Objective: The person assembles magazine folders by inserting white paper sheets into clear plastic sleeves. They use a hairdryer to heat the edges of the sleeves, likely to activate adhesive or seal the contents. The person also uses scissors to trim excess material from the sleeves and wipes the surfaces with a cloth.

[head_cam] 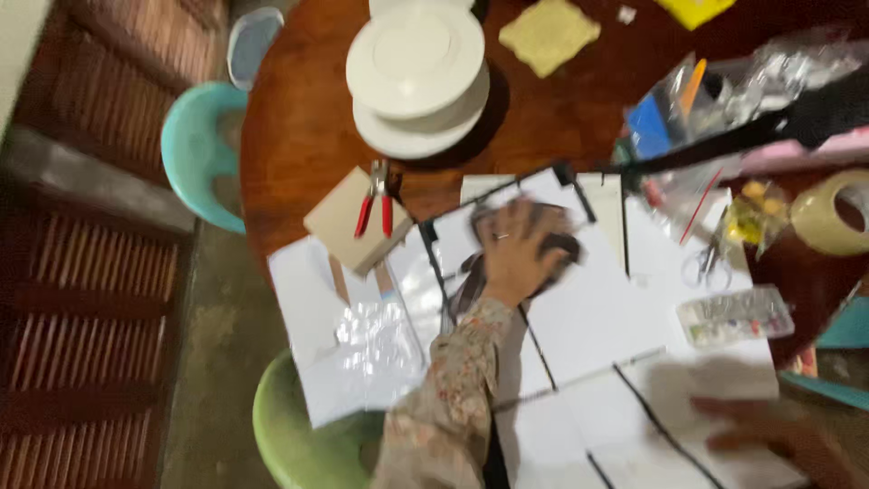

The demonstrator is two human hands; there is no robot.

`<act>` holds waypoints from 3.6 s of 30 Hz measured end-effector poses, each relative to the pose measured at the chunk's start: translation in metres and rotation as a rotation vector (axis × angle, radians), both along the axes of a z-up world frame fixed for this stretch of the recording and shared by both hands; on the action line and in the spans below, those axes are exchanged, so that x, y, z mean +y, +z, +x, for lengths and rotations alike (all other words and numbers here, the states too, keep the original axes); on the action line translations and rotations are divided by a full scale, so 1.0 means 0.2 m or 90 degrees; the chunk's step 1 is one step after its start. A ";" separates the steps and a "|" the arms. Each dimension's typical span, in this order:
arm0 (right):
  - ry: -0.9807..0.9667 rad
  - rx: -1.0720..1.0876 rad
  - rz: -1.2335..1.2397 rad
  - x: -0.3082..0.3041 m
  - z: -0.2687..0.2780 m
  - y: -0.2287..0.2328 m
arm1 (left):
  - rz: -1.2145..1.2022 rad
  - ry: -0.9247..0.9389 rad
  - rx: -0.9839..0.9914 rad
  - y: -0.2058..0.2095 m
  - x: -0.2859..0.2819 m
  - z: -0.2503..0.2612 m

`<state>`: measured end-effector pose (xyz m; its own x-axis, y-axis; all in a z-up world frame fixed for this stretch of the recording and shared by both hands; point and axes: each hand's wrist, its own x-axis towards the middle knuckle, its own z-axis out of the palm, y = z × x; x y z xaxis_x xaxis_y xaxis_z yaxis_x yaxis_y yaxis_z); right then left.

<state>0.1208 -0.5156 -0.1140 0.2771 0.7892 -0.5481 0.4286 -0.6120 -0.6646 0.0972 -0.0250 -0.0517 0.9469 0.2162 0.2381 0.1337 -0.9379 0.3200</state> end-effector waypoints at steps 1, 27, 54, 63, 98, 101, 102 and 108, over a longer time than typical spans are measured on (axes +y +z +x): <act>0.020 0.012 -0.130 0.10 0.07 -0.09 | -0.002 0.090 -0.044 -0.02 0.08 0.06; -0.072 0.003 0.156 0.30 -0.18 0.38 | -0.029 0.218 0.035 0.18 -0.01 -1.13; -0.270 -0.521 0.247 1.36 0.09 0.19 | 0.005 0.071 -0.147 0.17 -0.61 -0.61; -0.589 0.114 0.395 1.26 0.18 0.27 | -0.056 0.429 -0.168 0.24 0.38 -1.32; -0.376 0.348 0.367 0.23 -0.10 0.36 | -0.815 0.368 0.100 0.07 -0.08 -1.30; -0.390 0.433 0.386 0.23 -0.07 0.32 | -0.830 0.361 0.085 0.05 -0.09 -1.30; -0.403 0.438 0.388 0.22 -0.07 0.32 | -0.822 0.369 0.089 0.05 -0.09 -1.29; -0.309 0.353 0.379 0.25 -0.06 0.37 | -0.789 0.392 0.127 0.12 -0.07 -1.27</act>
